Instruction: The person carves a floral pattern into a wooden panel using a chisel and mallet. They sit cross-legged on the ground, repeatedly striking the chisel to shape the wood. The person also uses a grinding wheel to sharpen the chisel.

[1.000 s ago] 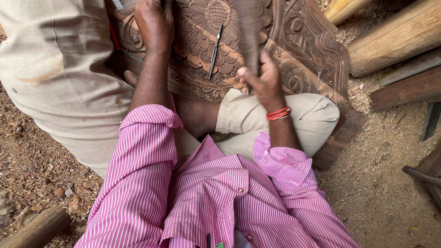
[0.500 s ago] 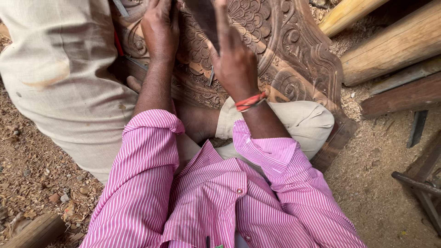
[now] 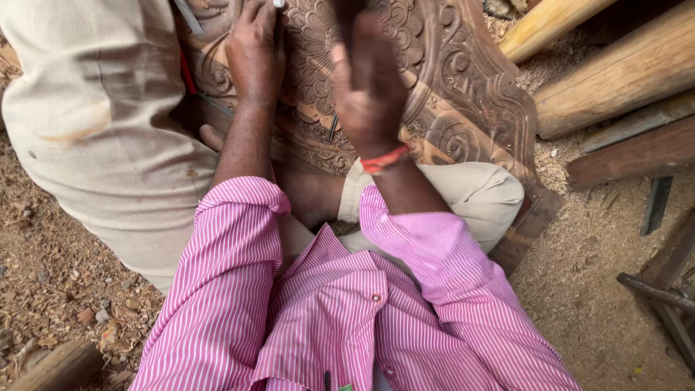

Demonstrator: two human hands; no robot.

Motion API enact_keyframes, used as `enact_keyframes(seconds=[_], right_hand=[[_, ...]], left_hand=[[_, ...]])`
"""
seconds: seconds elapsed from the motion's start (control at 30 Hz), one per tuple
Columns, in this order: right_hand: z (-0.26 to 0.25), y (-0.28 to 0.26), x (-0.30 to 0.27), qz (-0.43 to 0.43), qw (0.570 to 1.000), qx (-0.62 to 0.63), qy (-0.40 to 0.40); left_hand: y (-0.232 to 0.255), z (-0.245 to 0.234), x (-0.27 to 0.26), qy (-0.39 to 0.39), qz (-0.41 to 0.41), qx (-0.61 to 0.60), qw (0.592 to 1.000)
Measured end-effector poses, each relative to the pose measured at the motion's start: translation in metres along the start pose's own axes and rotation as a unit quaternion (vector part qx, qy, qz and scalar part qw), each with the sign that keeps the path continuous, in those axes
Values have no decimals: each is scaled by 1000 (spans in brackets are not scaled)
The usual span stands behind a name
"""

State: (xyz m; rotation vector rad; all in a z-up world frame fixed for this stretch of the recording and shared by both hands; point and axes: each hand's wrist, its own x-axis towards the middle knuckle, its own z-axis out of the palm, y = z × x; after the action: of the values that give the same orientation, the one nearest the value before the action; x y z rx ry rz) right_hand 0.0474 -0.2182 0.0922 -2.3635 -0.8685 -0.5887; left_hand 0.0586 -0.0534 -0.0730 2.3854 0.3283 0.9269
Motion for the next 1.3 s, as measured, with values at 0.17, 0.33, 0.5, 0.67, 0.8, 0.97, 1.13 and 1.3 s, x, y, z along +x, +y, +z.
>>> enact_keyframes(seconds=[0.17, 0.33, 0.5, 0.67, 0.8, 0.97, 1.13, 1.3], right_hand=[[7, 12, -22, 120, 976, 43, -176], [-13, 12, -35, -3, 997, 48, 59], [20, 23, -33, -6, 1000, -16, 7], [30, 52, -71, 159, 975, 67, -141], [-5, 71, -104, 201, 952, 223, -59], [-21, 76, -116, 351, 891, 289, -24], [-13, 80, -113, 398, 826, 398, 30], [-14, 79, -123, 346, 870, 352, -3]], left_hand=[[-2, 4, 3, 7, 35, 33, 999], [-10, 15, -8, -20, 7, 20, 1000], [-11, 12, -5, -33, 12, 66, 997], [-12, 8, 0, -33, -3, 2, 999], [-16, 4, 2, 64, -163, -196, 965], [-11, -9, -9, 99, -276, -287, 912], [9, -8, -34, 42, -269, -220, 937], [-1, -3, -36, 34, -217, -176, 960]])
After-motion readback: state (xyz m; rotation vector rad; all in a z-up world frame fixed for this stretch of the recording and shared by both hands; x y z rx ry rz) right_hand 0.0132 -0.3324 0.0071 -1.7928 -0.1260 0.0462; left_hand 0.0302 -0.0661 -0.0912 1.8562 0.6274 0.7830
